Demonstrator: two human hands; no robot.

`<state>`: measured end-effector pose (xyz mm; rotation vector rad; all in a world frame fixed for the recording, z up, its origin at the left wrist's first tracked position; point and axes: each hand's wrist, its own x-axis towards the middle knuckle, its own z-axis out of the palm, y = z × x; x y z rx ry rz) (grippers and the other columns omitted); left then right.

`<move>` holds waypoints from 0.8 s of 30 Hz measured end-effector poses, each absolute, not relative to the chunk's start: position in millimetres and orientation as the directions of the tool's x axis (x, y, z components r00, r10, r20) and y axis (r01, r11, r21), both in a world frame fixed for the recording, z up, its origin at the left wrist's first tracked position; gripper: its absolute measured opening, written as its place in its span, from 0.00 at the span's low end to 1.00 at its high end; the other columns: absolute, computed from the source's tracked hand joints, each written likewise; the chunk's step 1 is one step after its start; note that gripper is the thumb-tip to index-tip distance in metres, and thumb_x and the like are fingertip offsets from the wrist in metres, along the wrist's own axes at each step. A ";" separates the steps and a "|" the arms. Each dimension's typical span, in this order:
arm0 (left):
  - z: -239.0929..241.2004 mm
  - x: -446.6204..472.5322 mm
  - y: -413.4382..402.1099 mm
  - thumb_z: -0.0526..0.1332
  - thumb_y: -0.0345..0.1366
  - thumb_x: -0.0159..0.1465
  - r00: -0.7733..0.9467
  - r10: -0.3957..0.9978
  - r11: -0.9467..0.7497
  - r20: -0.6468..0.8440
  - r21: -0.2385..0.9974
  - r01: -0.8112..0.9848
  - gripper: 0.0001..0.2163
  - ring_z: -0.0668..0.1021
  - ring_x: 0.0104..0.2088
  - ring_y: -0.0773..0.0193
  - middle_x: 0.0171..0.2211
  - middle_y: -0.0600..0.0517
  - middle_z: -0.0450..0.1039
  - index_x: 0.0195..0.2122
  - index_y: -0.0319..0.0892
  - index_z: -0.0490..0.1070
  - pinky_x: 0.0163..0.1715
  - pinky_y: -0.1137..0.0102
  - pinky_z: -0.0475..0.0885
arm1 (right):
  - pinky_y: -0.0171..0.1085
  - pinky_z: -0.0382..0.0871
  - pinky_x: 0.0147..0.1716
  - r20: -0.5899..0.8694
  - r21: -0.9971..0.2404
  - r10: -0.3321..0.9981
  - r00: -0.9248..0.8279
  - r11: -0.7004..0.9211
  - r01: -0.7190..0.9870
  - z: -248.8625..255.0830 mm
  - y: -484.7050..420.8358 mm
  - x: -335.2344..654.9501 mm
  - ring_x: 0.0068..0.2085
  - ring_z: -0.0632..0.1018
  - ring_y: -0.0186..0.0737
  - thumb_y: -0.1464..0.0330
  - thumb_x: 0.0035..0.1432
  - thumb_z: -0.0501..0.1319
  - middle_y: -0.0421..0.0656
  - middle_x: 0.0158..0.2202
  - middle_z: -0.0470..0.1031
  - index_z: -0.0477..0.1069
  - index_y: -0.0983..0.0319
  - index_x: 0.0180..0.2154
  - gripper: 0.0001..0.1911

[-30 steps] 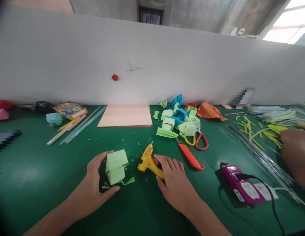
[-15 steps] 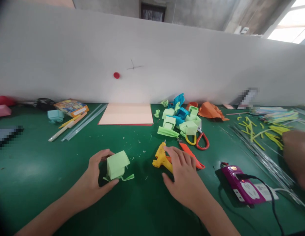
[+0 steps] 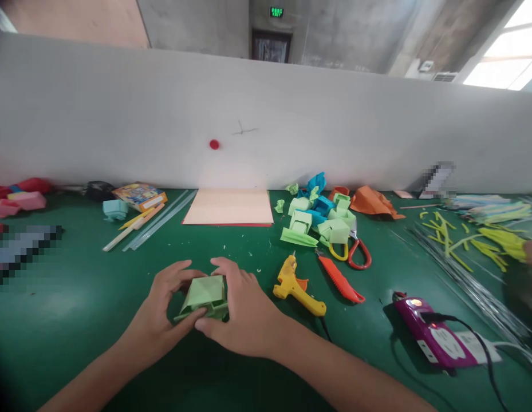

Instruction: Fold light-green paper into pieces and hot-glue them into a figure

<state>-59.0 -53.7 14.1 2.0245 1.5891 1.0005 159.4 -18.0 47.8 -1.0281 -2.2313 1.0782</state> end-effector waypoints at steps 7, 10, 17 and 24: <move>10.2 -69.2 -44.6 0.67 0.43 0.62 0.086 0.963 -0.261 0.257 0.795 0.547 0.33 0.81 0.47 0.54 0.54 0.45 0.73 0.64 0.51 0.53 0.47 0.58 0.79 | 0.46 0.74 0.49 0.092 -0.920 0.830 -0.550 0.281 0.271 33.3 -15.1 153.0 0.50 0.76 0.44 0.70 0.58 0.65 0.49 0.56 0.68 0.41 0.55 0.67 0.44; 17.7 -75.8 -40.0 0.62 0.46 0.66 0.142 0.966 -0.259 0.217 0.795 0.549 0.26 0.81 0.47 0.55 0.51 0.46 0.75 0.63 0.50 0.57 0.49 0.58 0.78 | 0.44 0.75 0.47 0.102 -0.902 0.846 -0.523 0.301 0.311 33.8 -12.6 154.2 0.47 0.76 0.42 0.76 0.56 0.63 0.47 0.53 0.70 0.42 0.56 0.66 0.43; 35.7 -144.8 2.5 0.56 0.52 0.67 -0.155 0.953 -0.054 0.260 0.650 0.758 0.23 0.80 0.48 0.54 0.49 0.45 0.77 0.57 0.42 0.66 0.50 0.62 0.76 | 0.47 0.73 0.50 0.133 -0.831 0.887 -0.442 0.343 0.439 34.5 -9.4 163.1 0.48 0.76 0.44 0.75 0.56 0.62 0.48 0.54 0.70 0.45 0.55 0.66 0.42; 56.7 -223.4 52.7 0.53 0.43 0.69 -0.272 0.924 0.190 0.270 0.294 0.937 0.22 0.70 0.57 0.35 0.52 0.34 0.73 0.54 0.28 0.71 0.59 0.43 0.60 | 0.49 0.73 0.52 0.157 -0.816 0.873 -0.462 0.378 0.438 25.7 -13.5 168.5 0.52 0.76 0.46 0.76 0.55 0.61 0.52 0.59 0.67 0.49 0.57 0.65 0.39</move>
